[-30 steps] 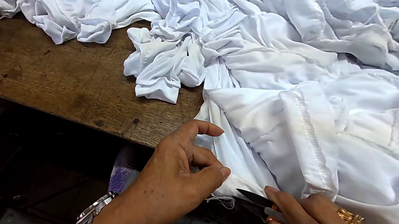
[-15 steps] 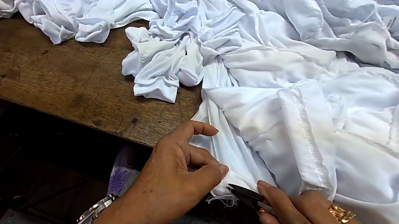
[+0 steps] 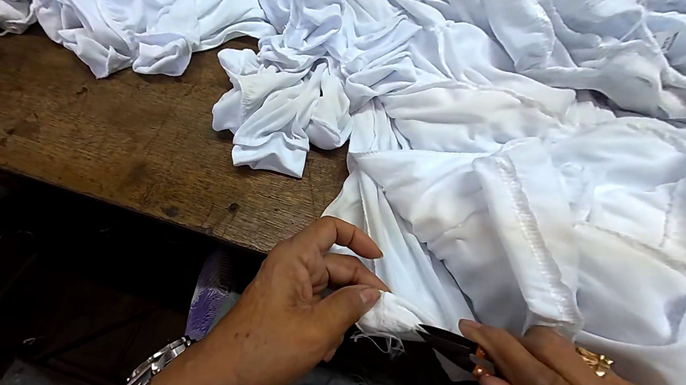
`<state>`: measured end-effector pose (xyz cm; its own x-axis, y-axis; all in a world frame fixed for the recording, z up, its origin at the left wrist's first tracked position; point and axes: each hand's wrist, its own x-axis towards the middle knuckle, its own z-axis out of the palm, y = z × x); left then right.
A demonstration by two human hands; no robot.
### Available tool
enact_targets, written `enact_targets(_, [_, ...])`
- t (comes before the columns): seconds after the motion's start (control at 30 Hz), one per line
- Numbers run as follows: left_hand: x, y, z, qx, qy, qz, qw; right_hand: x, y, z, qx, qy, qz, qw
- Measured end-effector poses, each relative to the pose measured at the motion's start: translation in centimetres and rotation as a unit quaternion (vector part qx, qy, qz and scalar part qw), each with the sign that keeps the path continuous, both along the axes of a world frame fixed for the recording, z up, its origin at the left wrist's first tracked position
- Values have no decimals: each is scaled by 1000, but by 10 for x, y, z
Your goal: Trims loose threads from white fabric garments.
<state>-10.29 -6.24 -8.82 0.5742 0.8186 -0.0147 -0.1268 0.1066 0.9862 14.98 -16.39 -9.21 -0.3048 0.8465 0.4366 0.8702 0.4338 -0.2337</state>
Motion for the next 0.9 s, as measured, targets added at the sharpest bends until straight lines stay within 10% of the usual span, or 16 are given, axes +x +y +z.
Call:
enact_targets(0.33, [0, 1, 4, -18, 11, 12, 1000, -8, 0, 1, 24, -7, -7, 1000])
enact_targets(0.7, [0, -9, -8, 10, -73, 10, 997, -55, 13, -12, -102, 424, -12, 900])
enact_targets(0.9, [-9, -11, -11, -28, -102, 13, 994, -55, -2, -3, -154, 244, 157, 945])
